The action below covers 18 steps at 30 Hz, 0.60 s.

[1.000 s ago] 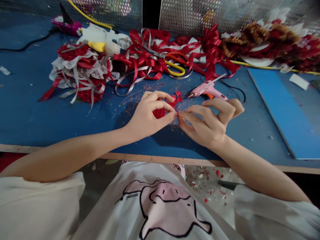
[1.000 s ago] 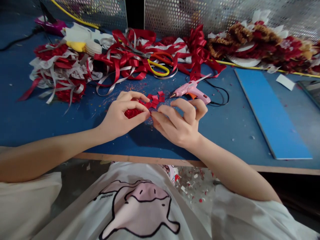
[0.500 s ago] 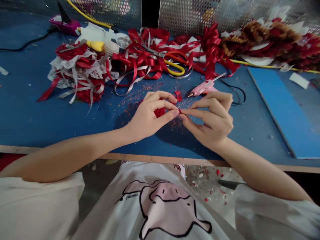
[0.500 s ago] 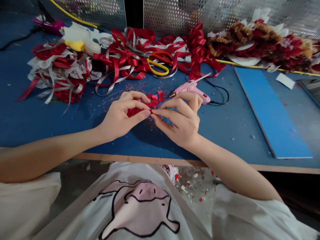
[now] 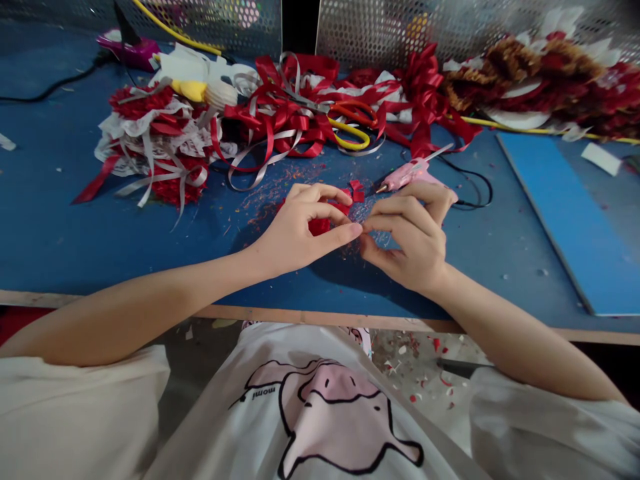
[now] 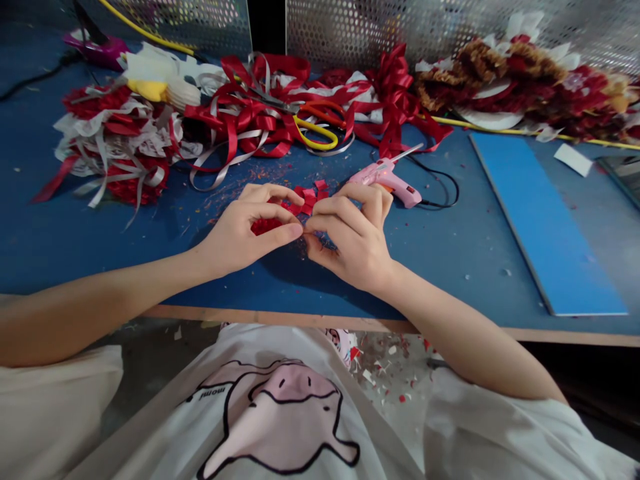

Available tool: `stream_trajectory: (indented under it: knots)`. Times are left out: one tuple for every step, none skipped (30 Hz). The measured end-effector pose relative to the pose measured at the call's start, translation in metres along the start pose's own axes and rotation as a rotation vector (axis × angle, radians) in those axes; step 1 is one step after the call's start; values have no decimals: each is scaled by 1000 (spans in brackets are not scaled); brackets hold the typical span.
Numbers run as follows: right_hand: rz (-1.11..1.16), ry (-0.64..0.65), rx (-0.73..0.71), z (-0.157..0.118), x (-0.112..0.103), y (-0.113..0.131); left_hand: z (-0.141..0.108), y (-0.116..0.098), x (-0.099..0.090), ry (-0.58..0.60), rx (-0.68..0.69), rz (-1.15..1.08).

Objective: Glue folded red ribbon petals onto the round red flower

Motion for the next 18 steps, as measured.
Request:
stream_trajectory:
  knots:
    - [12,-11,-14,0,-1,1,0,0,0,12,-3,5]
    - [17,-16,-25,0,-2,2,0,0,1,27,-7,10]
    - [16,-16,-28,0,-3,2,1,0,1,41,-10,15]
    - [13,-11,-27,0,-4,2,1,0,1,50,-10,21]
    - [10,-4,-21,1,-5,2,1,-1,1,48,-5,30]
    - [11,5,-8,2,-6,0,1,-2,-1,37,5,41]
    - [16,14,11,3,-7,-2,1,-3,-3,15,20,56]
    - [22,22,35,4,-7,-4,1,-4,-5,-13,36,74]
    - [28,30,62,5,-8,-6,1,-5,-8,-43,53,94]
    - [35,37,90,6,-8,-9,1,-7,-10,-72,72,116]
    - [47,39,116,7,-8,-11,1,-8,-12,-95,92,137]
    - [68,37,136,7,-8,-11,1,-10,-13,-111,114,157]
    - [95,34,154,8,-8,-12,0,-12,-14,-121,134,176]
    - [126,34,169,9,-7,-12,0,-13,-14,-125,152,193]
    - [160,37,183,9,-6,-11,-1,-15,-14,-128,169,208]
    - [191,47,197,9,-5,-10,-1,-17,-13,-130,184,222]
    - [214,62,212,9,-4,-10,-1,-18,-13,-131,196,236]
    - [231,77,228,9,-2,-10,-1,-19,-14,-128,206,252]
Point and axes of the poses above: each hand's wrist, its own z-axis towards the middle knuckle, its own x-axis out of the palm, y = z × x, the point moved 8 cm from there along z, towards the middle knuckle, and after that the axes turned 10 degrees about x, right-handed, at the moved point
